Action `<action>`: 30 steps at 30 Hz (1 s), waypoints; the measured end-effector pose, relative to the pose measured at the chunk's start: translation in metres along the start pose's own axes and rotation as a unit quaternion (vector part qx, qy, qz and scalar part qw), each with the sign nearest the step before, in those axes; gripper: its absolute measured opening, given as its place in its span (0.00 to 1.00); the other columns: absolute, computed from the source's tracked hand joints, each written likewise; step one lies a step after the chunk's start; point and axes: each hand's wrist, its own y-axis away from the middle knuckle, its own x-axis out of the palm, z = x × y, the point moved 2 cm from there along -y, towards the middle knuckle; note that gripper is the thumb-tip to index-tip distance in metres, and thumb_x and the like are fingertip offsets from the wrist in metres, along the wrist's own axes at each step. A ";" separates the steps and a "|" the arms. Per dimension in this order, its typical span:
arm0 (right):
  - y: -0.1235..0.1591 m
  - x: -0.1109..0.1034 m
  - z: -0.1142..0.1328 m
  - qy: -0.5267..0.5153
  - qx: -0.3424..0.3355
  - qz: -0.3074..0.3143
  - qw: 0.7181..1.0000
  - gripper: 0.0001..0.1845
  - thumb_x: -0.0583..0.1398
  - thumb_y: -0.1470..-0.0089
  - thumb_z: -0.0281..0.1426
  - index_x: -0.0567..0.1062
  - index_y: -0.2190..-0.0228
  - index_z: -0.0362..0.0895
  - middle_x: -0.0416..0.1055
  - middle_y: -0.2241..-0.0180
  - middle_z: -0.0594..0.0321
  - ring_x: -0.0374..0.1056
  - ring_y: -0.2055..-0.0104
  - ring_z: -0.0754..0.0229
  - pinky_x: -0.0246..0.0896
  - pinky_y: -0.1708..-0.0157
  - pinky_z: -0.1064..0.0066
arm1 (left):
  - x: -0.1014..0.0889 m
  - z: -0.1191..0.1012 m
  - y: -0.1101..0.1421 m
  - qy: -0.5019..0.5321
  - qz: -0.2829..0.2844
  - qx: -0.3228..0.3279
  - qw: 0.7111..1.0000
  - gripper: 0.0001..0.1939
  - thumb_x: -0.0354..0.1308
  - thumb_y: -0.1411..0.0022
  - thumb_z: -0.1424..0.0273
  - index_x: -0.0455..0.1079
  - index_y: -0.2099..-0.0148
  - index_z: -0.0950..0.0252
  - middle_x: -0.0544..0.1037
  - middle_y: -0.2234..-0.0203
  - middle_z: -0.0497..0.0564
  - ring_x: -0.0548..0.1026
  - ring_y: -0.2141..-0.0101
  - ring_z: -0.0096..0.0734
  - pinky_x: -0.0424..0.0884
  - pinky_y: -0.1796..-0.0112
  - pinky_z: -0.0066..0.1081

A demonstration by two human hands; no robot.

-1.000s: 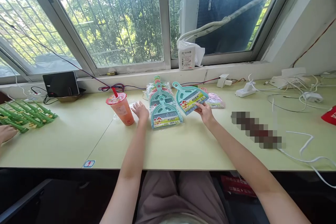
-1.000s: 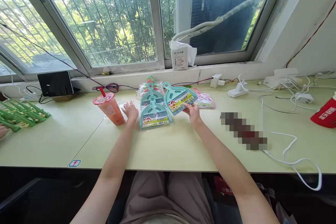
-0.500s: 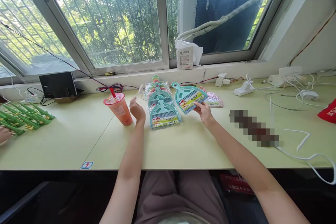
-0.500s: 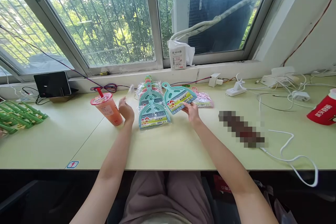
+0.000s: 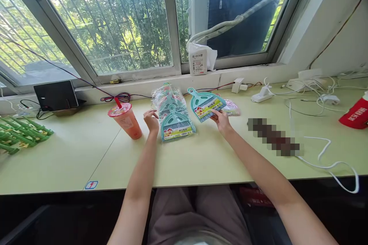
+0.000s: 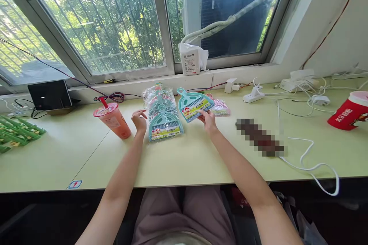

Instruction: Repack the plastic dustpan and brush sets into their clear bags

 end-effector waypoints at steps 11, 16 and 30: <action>0.011 0.013 0.001 0.100 0.040 0.103 0.989 0.09 0.66 0.58 0.25 0.76 0.70 0.43 0.79 0.71 0.62 0.75 0.74 0.62 0.74 0.72 0.71 | 0.025 -0.057 0.018 -0.052 0.115 0.086 0.988 0.19 0.50 0.35 0.64 0.68 0.45 0.63 0.71 0.46 0.58 0.64 0.44 0.45 0.59 0.44 0.43; 0.014 0.017 -0.004 0.154 0.098 0.180 0.967 0.13 0.68 0.62 0.26 0.78 0.69 0.43 0.80 0.72 0.60 0.75 0.75 0.60 0.73 0.76 0.72 | 0.030 -0.056 0.026 -0.093 0.153 0.036 0.983 0.22 0.49 0.34 0.65 0.63 0.40 0.66 0.69 0.44 0.63 0.63 0.42 0.50 0.60 0.44 0.48; 0.018 0.022 -0.005 0.102 0.048 0.165 0.980 0.18 0.71 0.64 0.31 0.77 0.67 0.44 0.80 0.68 0.61 0.75 0.71 0.60 0.73 0.71 0.71 | 0.024 -0.064 0.025 0.036 0.154 0.169 0.973 0.17 0.44 0.33 0.75 0.69 0.48 0.62 0.77 0.58 0.55 0.72 0.54 0.37 0.68 0.52 0.38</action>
